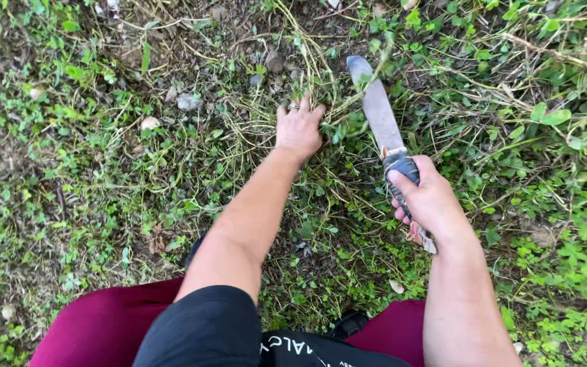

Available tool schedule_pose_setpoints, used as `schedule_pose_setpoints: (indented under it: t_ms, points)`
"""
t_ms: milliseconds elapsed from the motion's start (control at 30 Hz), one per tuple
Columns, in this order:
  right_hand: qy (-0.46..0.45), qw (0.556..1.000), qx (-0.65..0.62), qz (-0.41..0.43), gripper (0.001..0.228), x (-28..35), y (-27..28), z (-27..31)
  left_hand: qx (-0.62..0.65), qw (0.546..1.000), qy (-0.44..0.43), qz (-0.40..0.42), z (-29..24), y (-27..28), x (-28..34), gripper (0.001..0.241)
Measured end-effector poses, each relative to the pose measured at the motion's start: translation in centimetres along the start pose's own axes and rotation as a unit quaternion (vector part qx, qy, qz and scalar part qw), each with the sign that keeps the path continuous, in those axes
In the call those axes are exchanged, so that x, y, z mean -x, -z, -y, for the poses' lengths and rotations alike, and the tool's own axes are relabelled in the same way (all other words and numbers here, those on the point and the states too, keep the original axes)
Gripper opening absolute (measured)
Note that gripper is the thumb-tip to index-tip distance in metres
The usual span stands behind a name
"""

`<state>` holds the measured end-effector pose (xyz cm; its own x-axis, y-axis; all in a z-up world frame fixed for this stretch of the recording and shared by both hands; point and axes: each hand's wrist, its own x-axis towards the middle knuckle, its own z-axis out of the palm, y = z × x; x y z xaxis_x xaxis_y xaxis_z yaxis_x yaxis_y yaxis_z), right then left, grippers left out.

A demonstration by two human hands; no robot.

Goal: The person clears weeds and vines from the ground by pulling them up by hand and using a large blade to cut through thick stems.

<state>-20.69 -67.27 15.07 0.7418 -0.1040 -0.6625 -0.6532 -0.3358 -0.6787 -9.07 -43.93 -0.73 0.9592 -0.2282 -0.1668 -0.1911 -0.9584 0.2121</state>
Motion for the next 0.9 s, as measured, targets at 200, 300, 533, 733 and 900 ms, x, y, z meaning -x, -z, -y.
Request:
schedule_pose_setpoints:
  t_ms: [200,300,533,733,900]
  points:
    - [-0.012,0.997,0.068,0.028,0.028,-0.8,0.5,-0.1,0.051,0.993,0.101,0.039,6.3,3.8,5.5,0.053]
    - [-0.005,0.998,0.04,0.041,0.028,-0.7,0.6,-0.7,0.126,0.948,0.291,-0.036,10.1,5.3,6.9,0.048]
    - [0.059,0.994,-0.082,0.049,0.027,-2.8,1.0,-1.8,0.55,0.754,0.286,-0.217,12.3,6.4,3.3,0.04]
    - [0.052,0.989,-0.1,0.091,0.029,-2.0,-6.4,-1.7,0.564,0.742,0.271,-0.239,11.6,7.0,0.6,0.04]
    - [0.038,0.97,0.11,0.214,0.031,-0.2,-9.9,-0.7,0.549,0.704,0.31,-0.327,13.1,7.6,-0.4,0.039]
